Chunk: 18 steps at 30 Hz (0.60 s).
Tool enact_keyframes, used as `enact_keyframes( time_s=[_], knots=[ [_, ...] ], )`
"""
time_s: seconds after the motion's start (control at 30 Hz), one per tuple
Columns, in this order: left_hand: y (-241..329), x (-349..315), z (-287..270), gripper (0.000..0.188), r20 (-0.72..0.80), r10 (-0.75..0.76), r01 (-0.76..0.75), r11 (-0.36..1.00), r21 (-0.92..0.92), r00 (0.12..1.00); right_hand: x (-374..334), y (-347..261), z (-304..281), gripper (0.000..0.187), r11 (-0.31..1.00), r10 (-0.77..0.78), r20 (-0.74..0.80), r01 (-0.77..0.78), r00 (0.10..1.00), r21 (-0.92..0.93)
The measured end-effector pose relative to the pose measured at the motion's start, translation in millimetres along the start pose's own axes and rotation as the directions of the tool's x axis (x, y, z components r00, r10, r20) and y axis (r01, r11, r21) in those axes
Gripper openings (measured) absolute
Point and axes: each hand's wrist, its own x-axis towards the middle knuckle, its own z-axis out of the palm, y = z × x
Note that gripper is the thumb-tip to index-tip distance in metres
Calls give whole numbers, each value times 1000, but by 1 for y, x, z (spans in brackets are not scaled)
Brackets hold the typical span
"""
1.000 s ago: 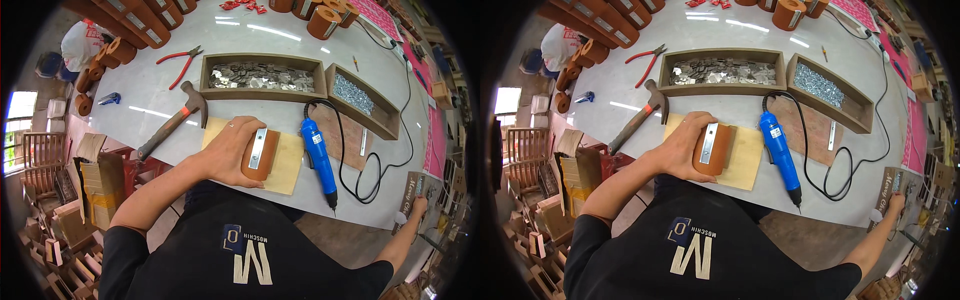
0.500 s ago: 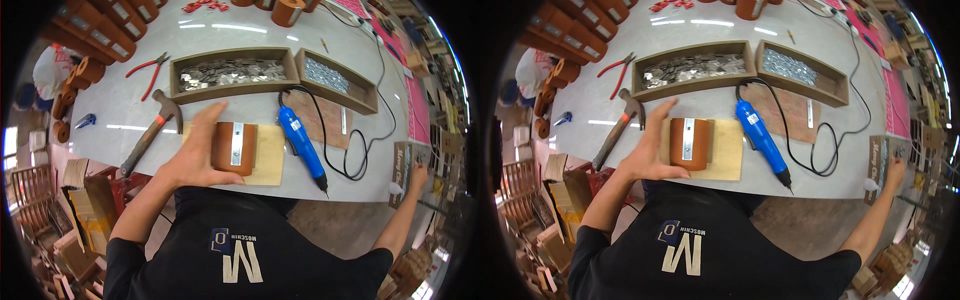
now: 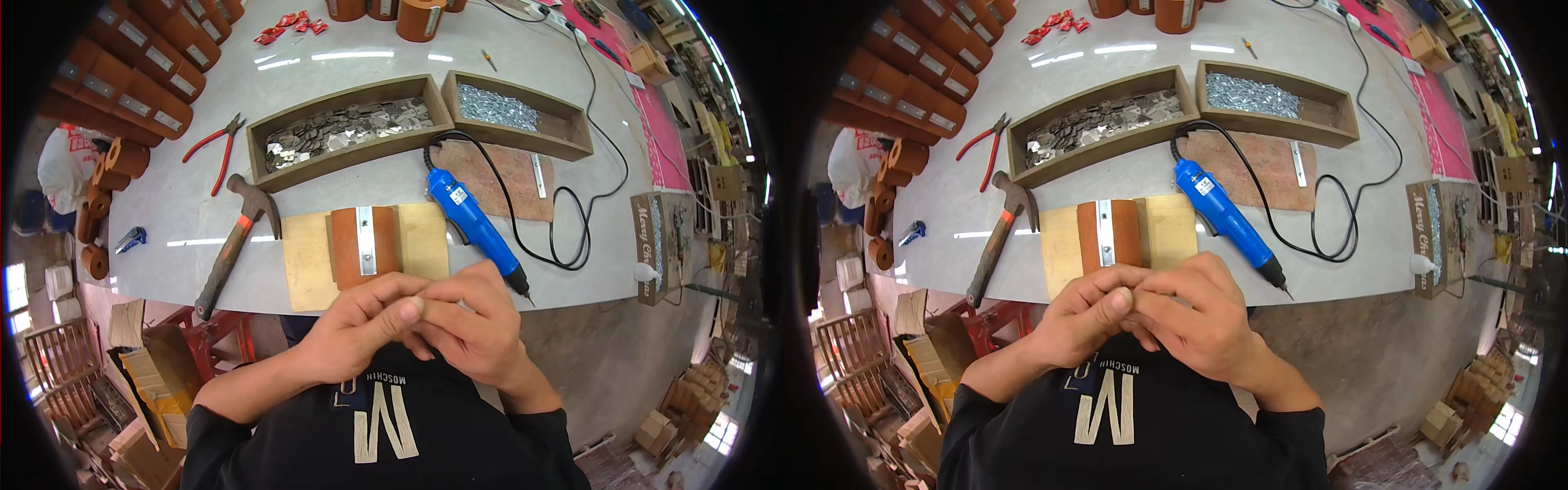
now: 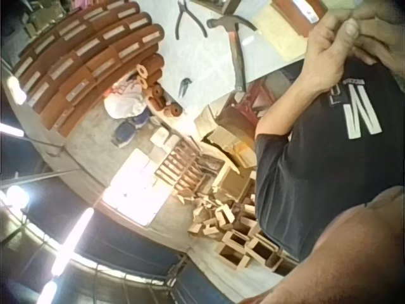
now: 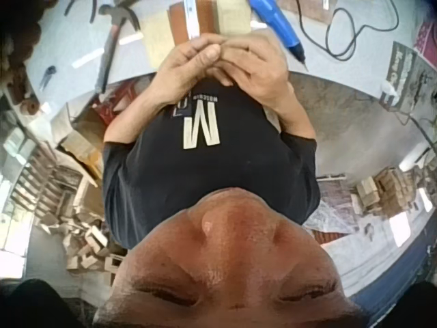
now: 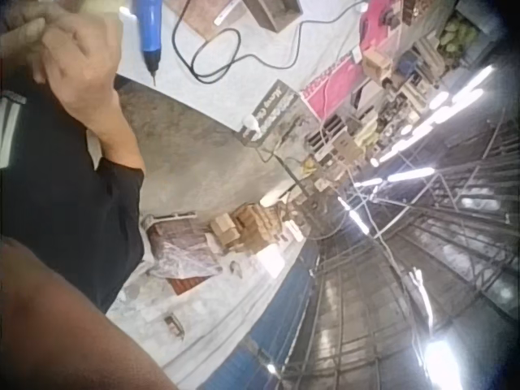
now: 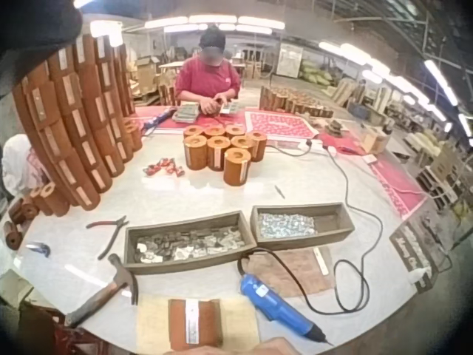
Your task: The person is attaching metal brackets and components to curved wooden furniture pieces using an electric screwdriver and a hammer.
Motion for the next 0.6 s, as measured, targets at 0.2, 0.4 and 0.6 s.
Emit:
enact_keyframes(
  time_s=[0.2,0.4,0.6],
  knots=[
    [1,-5,-10,26,-61,-143,134,982,-132,988,-2,8,-8,46,988,142,-35,-139,989,64],
    [1,-7,-8,20,-22,-179,179,984,-3,984,-25,87,1,66,665,453,-114,-420,884,-618],
    [-19,0,-11,22,59,-128,131,990,-52,990,-18,102,-15,56,710,648,-42,-623,761,-328]
  ],
)
